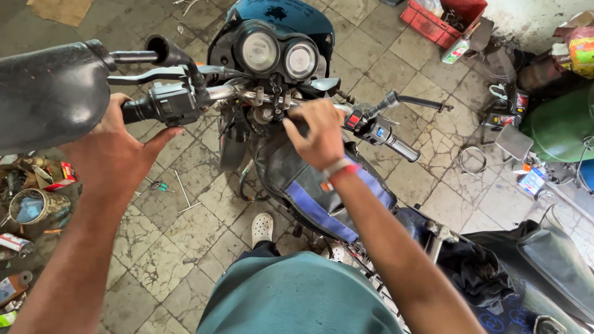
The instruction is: The person uses a T-handle wrench to loosen a fitting on the motorcycle's fuel tank area, then removes the fuel cap and works around the tank opening. They handle a small component, walk to the side of the shop, pick up parts from the floor, and return to the motorcycle.
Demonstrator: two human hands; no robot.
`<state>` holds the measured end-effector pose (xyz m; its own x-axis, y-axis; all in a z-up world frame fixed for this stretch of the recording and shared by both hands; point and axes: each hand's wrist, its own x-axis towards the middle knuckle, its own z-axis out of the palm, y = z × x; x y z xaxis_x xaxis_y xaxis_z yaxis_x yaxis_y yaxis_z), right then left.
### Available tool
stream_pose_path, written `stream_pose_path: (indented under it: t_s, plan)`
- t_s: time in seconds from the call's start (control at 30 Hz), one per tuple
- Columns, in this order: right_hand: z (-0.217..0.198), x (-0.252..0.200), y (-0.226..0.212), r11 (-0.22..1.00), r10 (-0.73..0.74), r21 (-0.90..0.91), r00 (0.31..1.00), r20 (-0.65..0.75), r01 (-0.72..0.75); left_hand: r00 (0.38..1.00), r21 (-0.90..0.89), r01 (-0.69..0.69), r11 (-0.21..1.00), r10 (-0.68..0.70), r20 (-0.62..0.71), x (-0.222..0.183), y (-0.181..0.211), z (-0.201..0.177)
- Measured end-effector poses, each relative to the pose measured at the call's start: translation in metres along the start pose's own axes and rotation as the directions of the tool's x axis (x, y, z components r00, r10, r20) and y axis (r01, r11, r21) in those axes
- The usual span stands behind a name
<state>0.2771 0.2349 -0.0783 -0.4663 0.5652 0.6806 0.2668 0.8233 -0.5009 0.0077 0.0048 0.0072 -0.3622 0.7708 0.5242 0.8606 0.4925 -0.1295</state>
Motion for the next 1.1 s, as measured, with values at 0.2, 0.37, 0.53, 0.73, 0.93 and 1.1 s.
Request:
stream_pose_path:
  t_s: [0.2, 0.37, 0.53, 0.73, 0.93, 1.1]
  plan:
    - [0.097, 0.066, 0.044, 0.967, 0.245, -0.106, 0.955, 0.165, -0.229, 0.999, -0.014, 0.041, 0.999, -0.041, 0.018, 0.002, -0.001, 0.0]
    - [0.137, 0.081, 0.084, 0.913, 0.357, -0.317, 0.877, 0.323, -0.255, 0.997, 0.017, -0.048, 0.999, 0.049, -0.053, 0.009, 0.007, -0.017]
    - [0.127, 0.087, 0.099, 0.974, 0.002, -0.21, 0.919, 0.394, 0.088, 0.982, 0.002, -0.129, 0.992, 0.128, -0.135, 0.017, 0.018, -0.037]
    - [0.101, 0.106, 0.06, 0.926, 0.37, -0.267, 0.779, 0.506, -0.267, 0.984, 0.0, -0.126, 0.992, 0.125, -0.123, 0.012, 0.011, -0.022]
    - [0.14, 0.095, 0.117, 0.936, 0.347, -0.228, 0.804, 0.483, -0.267, 0.983, 0.004, -0.125, 0.992, 0.124, -0.135, 0.009, 0.009, -0.017]
    - [0.079, 0.116, 0.065, 0.893, 0.401, -0.036, 0.755, 0.518, -0.449, 0.979, -0.01, -0.125, 0.992, 0.121, -0.167, 0.004, 0.007, -0.007]
